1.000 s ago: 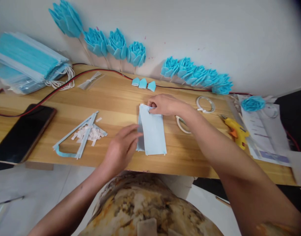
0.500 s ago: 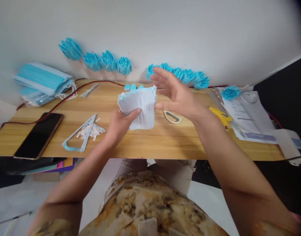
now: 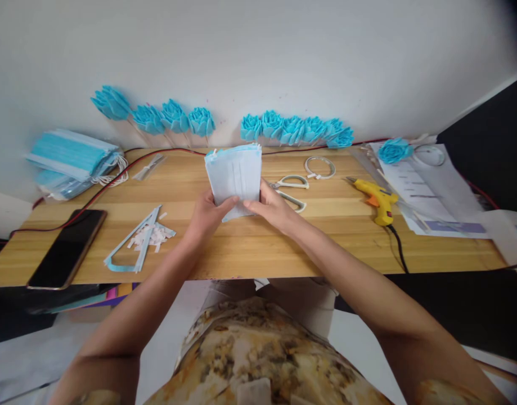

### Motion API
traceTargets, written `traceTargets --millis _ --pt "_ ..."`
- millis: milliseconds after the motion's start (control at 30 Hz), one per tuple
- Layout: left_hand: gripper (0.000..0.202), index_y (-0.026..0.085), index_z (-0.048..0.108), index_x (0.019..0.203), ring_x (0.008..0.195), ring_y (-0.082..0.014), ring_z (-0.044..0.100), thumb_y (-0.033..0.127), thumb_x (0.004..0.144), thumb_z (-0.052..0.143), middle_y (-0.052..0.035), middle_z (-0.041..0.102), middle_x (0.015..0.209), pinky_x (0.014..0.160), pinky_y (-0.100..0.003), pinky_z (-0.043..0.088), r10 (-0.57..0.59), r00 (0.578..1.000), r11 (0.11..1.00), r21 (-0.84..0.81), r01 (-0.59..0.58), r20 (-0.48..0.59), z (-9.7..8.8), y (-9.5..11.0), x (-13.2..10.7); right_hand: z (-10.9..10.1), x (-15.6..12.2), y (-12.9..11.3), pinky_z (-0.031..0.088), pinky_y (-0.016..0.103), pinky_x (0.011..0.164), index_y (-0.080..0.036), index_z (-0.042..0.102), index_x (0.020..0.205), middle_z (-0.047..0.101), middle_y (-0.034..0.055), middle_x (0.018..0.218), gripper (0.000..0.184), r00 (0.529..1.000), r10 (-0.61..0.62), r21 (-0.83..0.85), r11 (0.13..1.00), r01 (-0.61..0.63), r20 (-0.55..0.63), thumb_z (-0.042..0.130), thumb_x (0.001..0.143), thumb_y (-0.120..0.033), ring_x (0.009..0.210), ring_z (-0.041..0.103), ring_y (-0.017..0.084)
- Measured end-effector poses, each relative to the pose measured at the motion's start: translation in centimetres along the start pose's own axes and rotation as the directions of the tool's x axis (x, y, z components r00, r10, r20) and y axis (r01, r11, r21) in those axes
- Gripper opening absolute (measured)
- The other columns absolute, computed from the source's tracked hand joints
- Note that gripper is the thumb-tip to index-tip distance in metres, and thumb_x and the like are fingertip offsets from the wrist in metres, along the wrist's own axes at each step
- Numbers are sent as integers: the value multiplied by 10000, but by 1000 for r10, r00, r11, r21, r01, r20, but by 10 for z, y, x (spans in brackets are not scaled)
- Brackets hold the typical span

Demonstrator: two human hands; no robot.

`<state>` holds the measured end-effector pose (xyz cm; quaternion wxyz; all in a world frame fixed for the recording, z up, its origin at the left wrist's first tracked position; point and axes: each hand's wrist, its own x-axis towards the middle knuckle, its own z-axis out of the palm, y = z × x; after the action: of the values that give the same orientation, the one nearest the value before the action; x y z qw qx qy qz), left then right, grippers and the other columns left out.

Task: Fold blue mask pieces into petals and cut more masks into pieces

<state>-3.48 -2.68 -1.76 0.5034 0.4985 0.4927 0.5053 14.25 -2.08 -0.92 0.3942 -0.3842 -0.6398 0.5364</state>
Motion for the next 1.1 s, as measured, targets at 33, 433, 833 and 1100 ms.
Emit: traceTargets --millis 33,433,833,1100 --pt "407 132 752 978 895 -266 737 430 708 816 -107 788 1005 822 -373 592 -10 1000 1000 5 10 -12 1 2 -1 4 0 -2 468 432 1120 -253 406 1441 574 71 1471 581 1000 -3 -25 1000 2 -23 598 896 -311 1356 537 243" --pt "461 188 735 1004 1104 -325 685 396 608 848 -81 766 1130 911 -401 598 -11 979 999 28 17 -205 -42 49 4 -74 -18 -25 412 494 1091 -98 538 1391 628 212 1352 461 994 -90 -898 439 -15 -61 485 939 -170 1284 556 333" --pt "508 158 722 1030 964 -331 717 396 600 852 -124 769 1062 821 -454 607 -173 973 979 81 187 -156 -40 28 8 -73 -32 -21 469 384 716 -178 622 1262 721 172 1093 357 977 40 -972 104 -213 -210 524 942 -299 1010 659 348" --pt "515 142 698 1055 957 -328 724 404 637 845 -148 763 1096 841 -479 608 -235 972 970 66 236 -24 -24 30 17 -79 -28 -32 503 461 829 -120 647 1267 715 234 1128 397 970 29 -958 152 -244 -242 447 994 -327 1099 641 389"
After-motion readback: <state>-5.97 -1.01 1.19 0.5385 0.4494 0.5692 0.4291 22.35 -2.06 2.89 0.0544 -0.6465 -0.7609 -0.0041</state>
